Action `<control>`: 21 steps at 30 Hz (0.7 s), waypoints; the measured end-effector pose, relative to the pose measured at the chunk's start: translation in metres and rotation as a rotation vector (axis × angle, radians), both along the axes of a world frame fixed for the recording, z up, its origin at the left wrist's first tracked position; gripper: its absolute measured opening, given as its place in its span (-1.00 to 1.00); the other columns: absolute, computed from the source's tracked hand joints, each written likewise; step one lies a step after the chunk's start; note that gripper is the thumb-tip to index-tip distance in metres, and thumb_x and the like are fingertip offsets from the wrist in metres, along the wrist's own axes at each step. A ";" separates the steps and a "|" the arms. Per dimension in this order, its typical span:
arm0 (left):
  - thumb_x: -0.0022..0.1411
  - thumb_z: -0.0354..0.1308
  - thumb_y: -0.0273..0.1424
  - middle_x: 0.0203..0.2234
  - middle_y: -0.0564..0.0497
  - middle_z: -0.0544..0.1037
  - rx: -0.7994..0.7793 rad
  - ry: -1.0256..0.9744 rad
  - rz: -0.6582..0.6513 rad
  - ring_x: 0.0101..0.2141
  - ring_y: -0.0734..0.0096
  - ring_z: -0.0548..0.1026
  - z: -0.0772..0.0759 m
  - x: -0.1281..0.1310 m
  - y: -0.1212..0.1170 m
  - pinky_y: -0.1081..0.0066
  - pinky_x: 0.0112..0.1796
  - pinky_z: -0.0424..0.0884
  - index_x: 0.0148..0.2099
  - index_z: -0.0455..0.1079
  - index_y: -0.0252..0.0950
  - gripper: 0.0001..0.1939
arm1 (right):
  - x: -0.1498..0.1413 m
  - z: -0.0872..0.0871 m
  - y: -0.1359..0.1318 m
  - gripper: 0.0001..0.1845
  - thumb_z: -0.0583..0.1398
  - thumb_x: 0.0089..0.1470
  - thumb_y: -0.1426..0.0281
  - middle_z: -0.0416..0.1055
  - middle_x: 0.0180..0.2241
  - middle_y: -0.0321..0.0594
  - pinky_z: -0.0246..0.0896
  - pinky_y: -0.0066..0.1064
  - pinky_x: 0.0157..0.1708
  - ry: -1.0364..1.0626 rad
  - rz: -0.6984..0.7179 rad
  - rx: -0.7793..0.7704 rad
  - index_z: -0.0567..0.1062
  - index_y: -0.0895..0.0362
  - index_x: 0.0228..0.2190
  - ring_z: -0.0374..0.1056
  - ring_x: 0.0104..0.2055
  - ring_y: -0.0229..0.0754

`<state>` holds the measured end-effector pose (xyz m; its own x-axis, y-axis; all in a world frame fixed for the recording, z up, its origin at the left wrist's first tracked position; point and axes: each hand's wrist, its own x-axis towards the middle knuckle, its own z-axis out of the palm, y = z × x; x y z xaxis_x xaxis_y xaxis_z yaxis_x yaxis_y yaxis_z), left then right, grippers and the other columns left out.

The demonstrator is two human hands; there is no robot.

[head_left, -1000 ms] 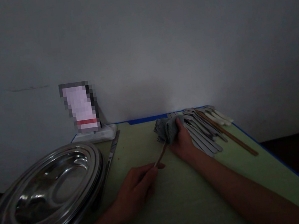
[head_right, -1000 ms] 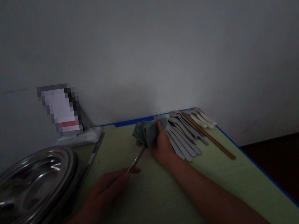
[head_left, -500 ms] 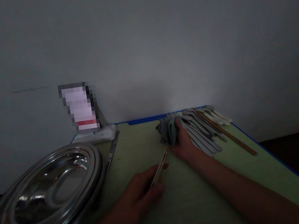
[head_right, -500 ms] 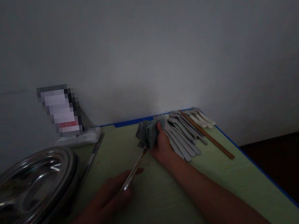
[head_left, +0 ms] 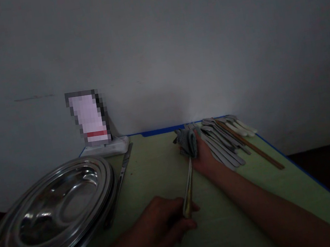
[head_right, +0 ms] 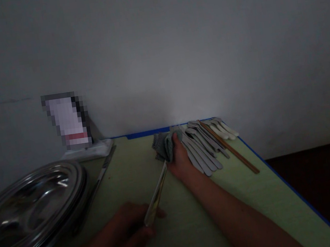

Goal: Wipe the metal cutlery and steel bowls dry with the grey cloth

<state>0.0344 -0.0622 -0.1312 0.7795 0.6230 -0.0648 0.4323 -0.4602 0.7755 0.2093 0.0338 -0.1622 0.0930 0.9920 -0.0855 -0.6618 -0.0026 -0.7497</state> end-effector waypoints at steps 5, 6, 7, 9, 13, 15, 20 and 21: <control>0.24 -0.08 -0.19 -0.64 0.07 0.37 0.099 0.008 0.225 -0.57 0.50 0.35 -0.009 0.005 0.010 0.54 -0.52 0.19 -0.46 0.41 -0.38 -0.58 | -0.008 -0.006 -0.004 -0.49 0.10 -0.10 -0.09 0.42 -0.54 -0.30 0.23 -0.44 -0.52 -0.118 -0.122 -0.057 0.39 0.12 -0.44 0.32 -0.55 -0.28; 0.23 -0.06 -0.20 -0.63 0.06 0.38 0.124 0.018 0.259 -0.56 0.49 0.35 -0.010 0.006 0.012 0.53 -0.51 0.19 -0.48 0.40 -0.38 -0.59 | -0.009 -0.006 -0.006 -0.48 0.09 -0.10 -0.09 0.41 -0.56 -0.30 0.21 -0.44 -0.52 -0.225 -0.152 -0.039 0.39 0.14 -0.47 0.31 -0.54 -0.28; 0.22 -0.05 -0.21 -0.62 0.05 0.38 0.135 0.025 0.278 -0.55 0.48 0.36 -0.010 0.007 0.013 0.53 -0.51 0.19 -0.49 0.39 -0.38 -0.60 | -0.009 -0.006 -0.008 -0.48 0.08 -0.10 -0.09 0.39 -0.57 -0.30 0.20 -0.45 -0.51 -0.339 -0.175 -0.019 0.38 0.15 -0.50 0.30 -0.54 -0.28; 0.21 -0.06 -0.22 -0.62 0.04 0.39 0.130 0.036 0.300 -0.55 0.47 0.36 -0.010 0.008 0.014 0.52 -0.50 0.19 -0.49 0.39 -0.38 -0.61 | -0.010 -0.002 -0.013 -0.49 0.07 -0.07 -0.07 0.39 -0.56 -0.28 0.19 -0.45 -0.47 -0.531 -0.202 0.012 0.38 0.16 -0.52 0.30 -0.50 -0.27; 0.21 -0.08 -0.23 -0.64 0.07 0.36 0.080 0.031 0.363 -0.56 0.49 0.34 -0.006 0.010 0.015 0.53 -0.50 0.18 -0.48 0.37 -0.36 -0.62 | -0.014 0.006 -0.019 -0.52 0.16 -0.10 0.00 0.45 -0.39 -0.19 0.24 -0.41 -0.30 -0.640 -0.208 0.053 0.41 0.19 -0.38 0.37 -0.34 -0.21; 0.21 -0.07 -0.23 -0.65 0.10 0.33 0.057 0.015 0.388 -0.57 0.51 0.31 -0.005 0.009 0.015 0.54 -0.51 0.17 -0.49 0.35 -0.35 -0.64 | -0.018 0.007 -0.021 -0.49 0.22 -0.16 0.04 0.46 -0.30 -0.15 0.26 -0.36 -0.24 -0.643 -0.195 0.077 0.40 0.19 -0.30 0.39 -0.27 -0.16; 0.20 -0.06 -0.22 -0.67 0.15 0.26 -0.006 -0.034 0.426 -0.60 0.55 0.23 -0.009 0.008 0.017 0.55 -0.55 0.13 -0.55 0.26 -0.31 -0.64 | -0.028 0.007 -0.029 -0.37 0.31 -0.29 0.10 0.41 -0.19 -0.13 0.27 -0.30 -0.17 -0.656 -0.103 0.116 0.29 0.14 -0.19 0.38 -0.19 -0.13; 0.19 -0.05 -0.21 -0.67 0.14 0.26 -0.015 -0.039 0.447 -0.60 0.55 0.23 -0.010 0.008 0.018 0.55 -0.55 0.14 -0.55 0.25 -0.31 -0.64 | -0.030 0.007 -0.031 -0.34 0.33 -0.31 0.11 0.40 -0.18 -0.14 0.27 -0.29 -0.16 -0.665 -0.072 0.122 0.26 0.12 -0.18 0.37 -0.17 -0.13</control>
